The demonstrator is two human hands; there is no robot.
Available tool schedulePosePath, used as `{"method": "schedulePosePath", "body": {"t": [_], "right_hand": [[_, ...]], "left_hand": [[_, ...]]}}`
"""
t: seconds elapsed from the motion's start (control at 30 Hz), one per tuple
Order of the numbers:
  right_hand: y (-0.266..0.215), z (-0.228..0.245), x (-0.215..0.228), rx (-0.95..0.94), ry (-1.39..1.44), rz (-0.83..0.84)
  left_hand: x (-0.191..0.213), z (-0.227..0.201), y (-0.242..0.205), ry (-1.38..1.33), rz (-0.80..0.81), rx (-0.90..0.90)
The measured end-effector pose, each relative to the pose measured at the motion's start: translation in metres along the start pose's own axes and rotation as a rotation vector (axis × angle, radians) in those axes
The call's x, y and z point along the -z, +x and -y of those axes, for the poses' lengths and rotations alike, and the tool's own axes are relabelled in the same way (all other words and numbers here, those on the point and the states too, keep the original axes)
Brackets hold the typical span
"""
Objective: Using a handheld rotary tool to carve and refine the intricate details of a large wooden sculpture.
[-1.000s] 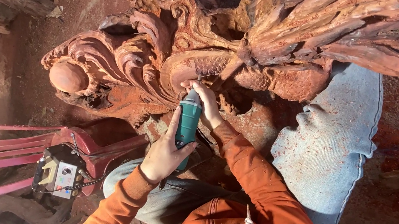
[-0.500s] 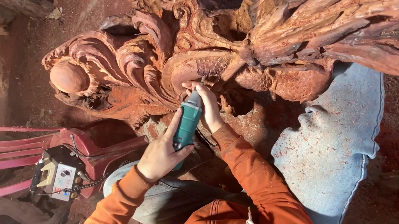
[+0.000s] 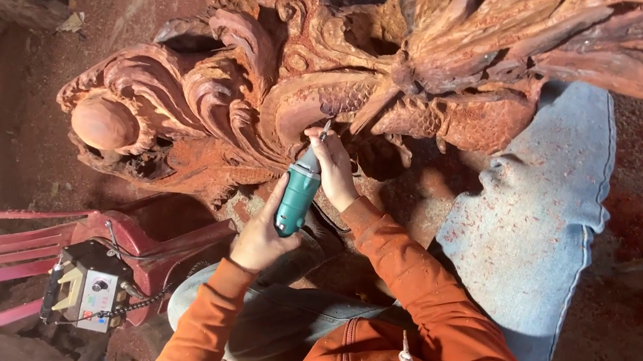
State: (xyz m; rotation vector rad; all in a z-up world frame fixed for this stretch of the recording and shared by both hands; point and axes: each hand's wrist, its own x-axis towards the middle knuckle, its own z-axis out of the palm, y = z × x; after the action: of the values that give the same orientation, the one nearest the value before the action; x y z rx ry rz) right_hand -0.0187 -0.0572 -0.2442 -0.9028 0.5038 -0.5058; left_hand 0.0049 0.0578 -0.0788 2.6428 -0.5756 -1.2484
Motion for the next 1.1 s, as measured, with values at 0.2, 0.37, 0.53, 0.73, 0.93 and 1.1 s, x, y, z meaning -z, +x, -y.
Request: {"method": "schedulePosePath", "body": {"t": [0.2, 0.37, 0.53, 0.73, 0.93, 1.1], "right_hand": [[0.007, -0.019, 0.000, -0.015, -0.014, -0.032], [0.012, -0.037, 0.009, -0.072, -0.095, -0.031], [0.012, -0.026, 0.007, -0.064, -0.106, -0.038], [0.009, -0.015, 0.005, -0.017, -0.117, -0.053], [0.010, -0.012, 0.006, 0.012, -0.165, -0.046], [0.010, -0.010, 0.006, 0.008, -0.187, -0.047]], "left_hand": [[0.016, 0.010, 0.011, 0.108, -0.014, -0.013], [0.014, 0.010, 0.017, 0.073, -0.054, -0.047], [0.001, 0.032, 0.028, 0.023, -0.077, -0.073], [-0.003, 0.047, 0.034, -0.003, -0.083, -0.113], [-0.007, 0.050, 0.035, -0.010, -0.121, -0.154], [-0.012, 0.038, 0.032, -0.021, -0.154, -0.169]]}}
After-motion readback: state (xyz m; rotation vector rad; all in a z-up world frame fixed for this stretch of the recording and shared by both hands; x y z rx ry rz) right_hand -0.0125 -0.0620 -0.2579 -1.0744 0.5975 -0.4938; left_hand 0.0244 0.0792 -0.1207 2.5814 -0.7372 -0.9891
